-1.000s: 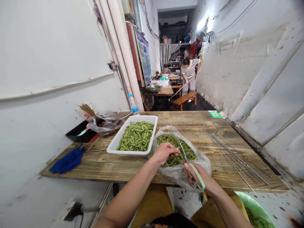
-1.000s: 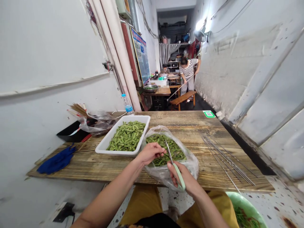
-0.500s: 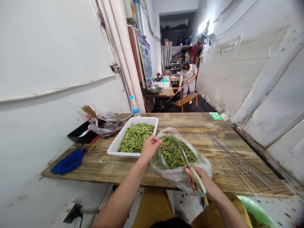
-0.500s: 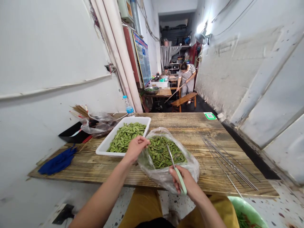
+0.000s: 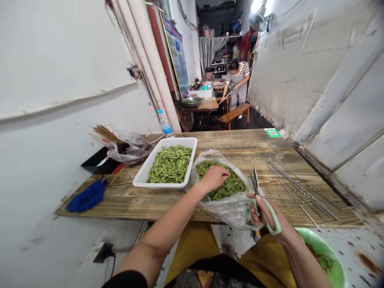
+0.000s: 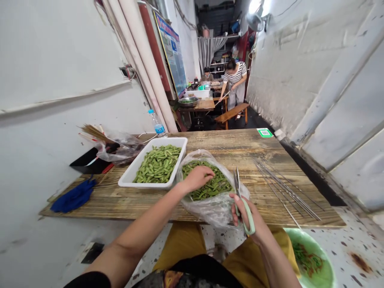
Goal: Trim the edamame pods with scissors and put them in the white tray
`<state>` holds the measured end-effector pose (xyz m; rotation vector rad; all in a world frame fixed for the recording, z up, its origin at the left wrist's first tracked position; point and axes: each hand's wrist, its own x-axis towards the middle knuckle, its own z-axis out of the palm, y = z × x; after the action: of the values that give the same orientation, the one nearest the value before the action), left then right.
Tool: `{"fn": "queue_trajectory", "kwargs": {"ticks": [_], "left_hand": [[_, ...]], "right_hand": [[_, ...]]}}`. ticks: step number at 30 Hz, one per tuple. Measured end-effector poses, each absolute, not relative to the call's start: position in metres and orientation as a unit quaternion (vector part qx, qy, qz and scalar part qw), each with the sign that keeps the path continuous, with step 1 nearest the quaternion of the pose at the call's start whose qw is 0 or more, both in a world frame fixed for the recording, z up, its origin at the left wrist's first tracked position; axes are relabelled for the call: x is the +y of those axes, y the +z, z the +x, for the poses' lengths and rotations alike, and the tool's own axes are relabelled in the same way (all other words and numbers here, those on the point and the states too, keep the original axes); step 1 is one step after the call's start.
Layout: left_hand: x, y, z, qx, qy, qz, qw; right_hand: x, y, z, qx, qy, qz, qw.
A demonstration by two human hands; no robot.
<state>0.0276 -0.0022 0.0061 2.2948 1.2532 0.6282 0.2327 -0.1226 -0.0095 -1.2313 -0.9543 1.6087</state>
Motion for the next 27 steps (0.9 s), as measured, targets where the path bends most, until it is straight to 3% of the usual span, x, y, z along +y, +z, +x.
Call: {"fn": "queue_trajectory", "kwargs": {"ticks": [9,14,17,27], "left_hand": [[0.018,-0.035,0.096,0.535,0.172,0.811,0.163],[0.012,-0.03,0.101,0.529,0.142,0.819,0.171],[0.003,-0.018,0.08,0.535,0.191,0.801,0.189],[-0.031,-0.003,0.019,0.524,0.328,0.621,0.483]], "right_hand": [[-0.127,-0.016,0.236,-0.403,0.635,-0.495,0.435],[-0.129,-0.013,0.236,-0.417,0.626,-0.498,0.432],[-0.128,-0.014,0.236,-0.435,0.616,-0.505,0.42],[-0.11,-0.027,0.21,-0.551,0.59,-0.507,0.301]]}}
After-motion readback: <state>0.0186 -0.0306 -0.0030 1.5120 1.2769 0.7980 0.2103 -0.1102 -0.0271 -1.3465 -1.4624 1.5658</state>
